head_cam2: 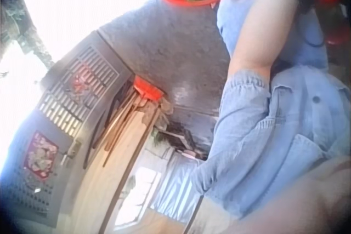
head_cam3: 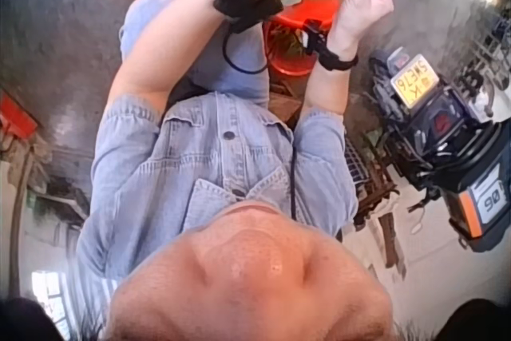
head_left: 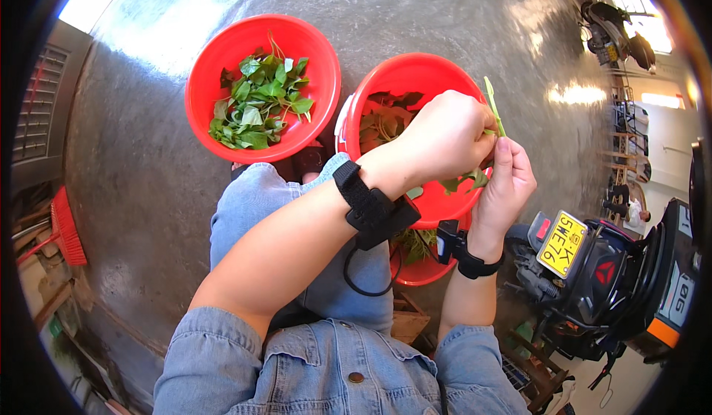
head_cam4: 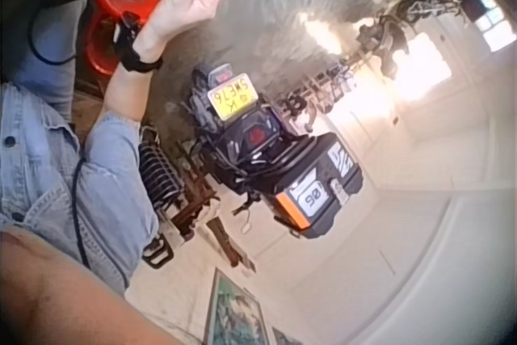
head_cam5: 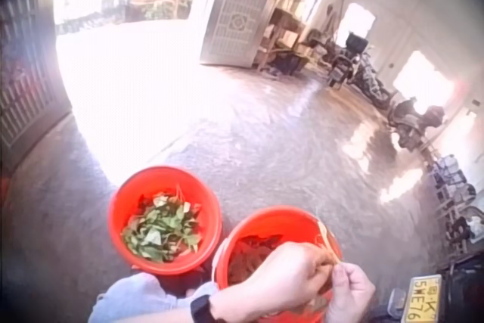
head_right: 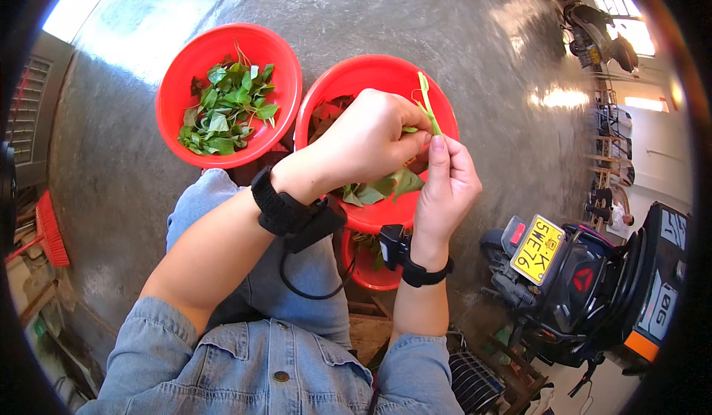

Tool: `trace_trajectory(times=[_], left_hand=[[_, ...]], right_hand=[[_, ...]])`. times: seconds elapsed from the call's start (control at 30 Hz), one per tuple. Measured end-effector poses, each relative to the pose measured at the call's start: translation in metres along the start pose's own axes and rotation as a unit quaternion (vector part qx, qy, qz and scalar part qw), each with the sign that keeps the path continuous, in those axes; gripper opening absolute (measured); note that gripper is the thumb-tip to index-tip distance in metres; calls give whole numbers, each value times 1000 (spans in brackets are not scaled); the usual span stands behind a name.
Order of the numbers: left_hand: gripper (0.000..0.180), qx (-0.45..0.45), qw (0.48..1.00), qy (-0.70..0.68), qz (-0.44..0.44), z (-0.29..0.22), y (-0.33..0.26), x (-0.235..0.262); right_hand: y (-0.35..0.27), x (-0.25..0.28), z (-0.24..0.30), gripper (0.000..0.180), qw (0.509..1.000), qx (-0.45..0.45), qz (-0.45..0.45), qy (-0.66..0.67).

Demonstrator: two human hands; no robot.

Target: The person picks up stems of leafy greens, plucks individual leaves by hand, and sorts them into one red bowl while placing the bare stems into a second red bowl.

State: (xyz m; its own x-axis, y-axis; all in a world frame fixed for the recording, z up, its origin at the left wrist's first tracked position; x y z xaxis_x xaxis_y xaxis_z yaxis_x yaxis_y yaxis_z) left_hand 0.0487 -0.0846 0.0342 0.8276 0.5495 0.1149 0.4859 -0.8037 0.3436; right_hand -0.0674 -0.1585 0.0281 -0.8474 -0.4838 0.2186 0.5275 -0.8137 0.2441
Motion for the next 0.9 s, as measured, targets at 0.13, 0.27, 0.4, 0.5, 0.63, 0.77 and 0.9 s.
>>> trace_trajectory(times=[0.13, 0.27, 0.4, 0.5, 0.63, 0.77, 0.9], left_hand=[[19, 142, 977, -151, -52, 23, -5, 5], [18, 97, 983, -93, -125, 19, 2, 34], [20, 86, 974, -27, -208, 24, 3, 74], [19, 51, 973, 59, -219, 21, 2, 79], [20, 121, 975, 183, -26, 39, 2, 35], [23, 85, 972, 214, 47, 41, -4, 6], [25, -42, 972, 229, -15, 14, -2, 7]], right_hand=[[-4, -5, -4, 19, 1000, -12, 2, 13], [-7, -1, -1, 20, 1000, 6, -19, 19], [-2, 31, 2, 18, 997, 15, -65, 30], [4, 54, 3, 20, 993, 18, -72, 89], [10, 70, 15, 23, 983, 44, -28, 173], [8, 62, 35, 25, 981, 89, 56, 161], [6, 55, 39, 23, 986, 110, 69, 102]])
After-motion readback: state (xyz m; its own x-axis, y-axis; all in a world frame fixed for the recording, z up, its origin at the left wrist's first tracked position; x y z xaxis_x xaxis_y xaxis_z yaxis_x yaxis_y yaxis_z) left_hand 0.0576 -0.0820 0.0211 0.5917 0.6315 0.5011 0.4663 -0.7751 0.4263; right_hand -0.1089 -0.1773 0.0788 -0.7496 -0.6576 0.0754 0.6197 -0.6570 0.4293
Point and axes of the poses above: each hand's wrist, its own y-axis towards the middle knuckle, its own x-axis out of the back of the hand, z = x × y, the point moved 10 cm from there along y, towards the middle knuckle, and after that the axes turned 2 degrees about -y, right-handed, at the moved point
